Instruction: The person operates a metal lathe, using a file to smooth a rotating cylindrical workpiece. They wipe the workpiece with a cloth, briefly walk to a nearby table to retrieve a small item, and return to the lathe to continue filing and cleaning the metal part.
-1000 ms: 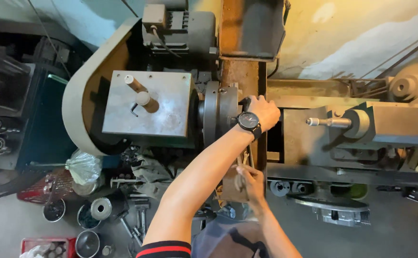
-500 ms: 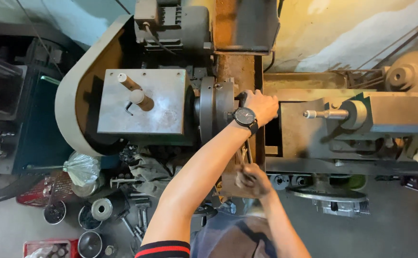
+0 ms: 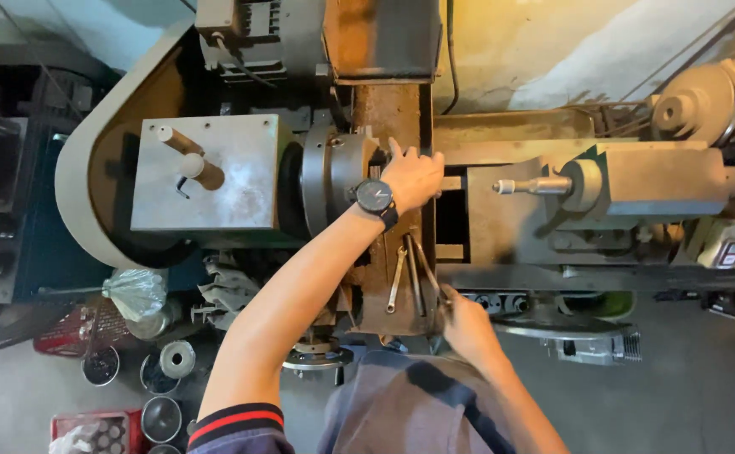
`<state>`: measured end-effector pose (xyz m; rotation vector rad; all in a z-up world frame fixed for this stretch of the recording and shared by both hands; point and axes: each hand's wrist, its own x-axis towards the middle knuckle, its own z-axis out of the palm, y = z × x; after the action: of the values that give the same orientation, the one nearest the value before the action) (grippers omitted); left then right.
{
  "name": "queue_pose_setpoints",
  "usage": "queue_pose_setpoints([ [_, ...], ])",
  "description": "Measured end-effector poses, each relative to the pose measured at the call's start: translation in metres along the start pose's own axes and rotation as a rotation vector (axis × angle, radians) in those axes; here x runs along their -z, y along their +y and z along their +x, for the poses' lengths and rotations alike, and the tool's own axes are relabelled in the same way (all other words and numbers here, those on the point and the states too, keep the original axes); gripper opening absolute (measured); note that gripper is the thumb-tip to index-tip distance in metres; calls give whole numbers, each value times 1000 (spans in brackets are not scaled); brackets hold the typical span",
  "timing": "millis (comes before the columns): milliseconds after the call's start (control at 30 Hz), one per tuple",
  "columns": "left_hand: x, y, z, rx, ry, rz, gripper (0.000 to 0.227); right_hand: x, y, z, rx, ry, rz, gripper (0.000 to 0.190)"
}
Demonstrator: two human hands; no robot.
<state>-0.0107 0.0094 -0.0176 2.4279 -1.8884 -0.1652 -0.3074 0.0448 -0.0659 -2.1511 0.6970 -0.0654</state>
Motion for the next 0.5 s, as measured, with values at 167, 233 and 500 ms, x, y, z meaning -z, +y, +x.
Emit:
queue_pose_setpoints([
  [167,20,13,-13,-18,77,81,41,-7,13,23,-8,-21,-148,47],
  [233,24,14,-17,-29,102,110,41,1,10,40,-19,-53,-201,47],
  [500,-4,12,-12,44,150,222,31,0,10,170,48,-13,1354,32],
])
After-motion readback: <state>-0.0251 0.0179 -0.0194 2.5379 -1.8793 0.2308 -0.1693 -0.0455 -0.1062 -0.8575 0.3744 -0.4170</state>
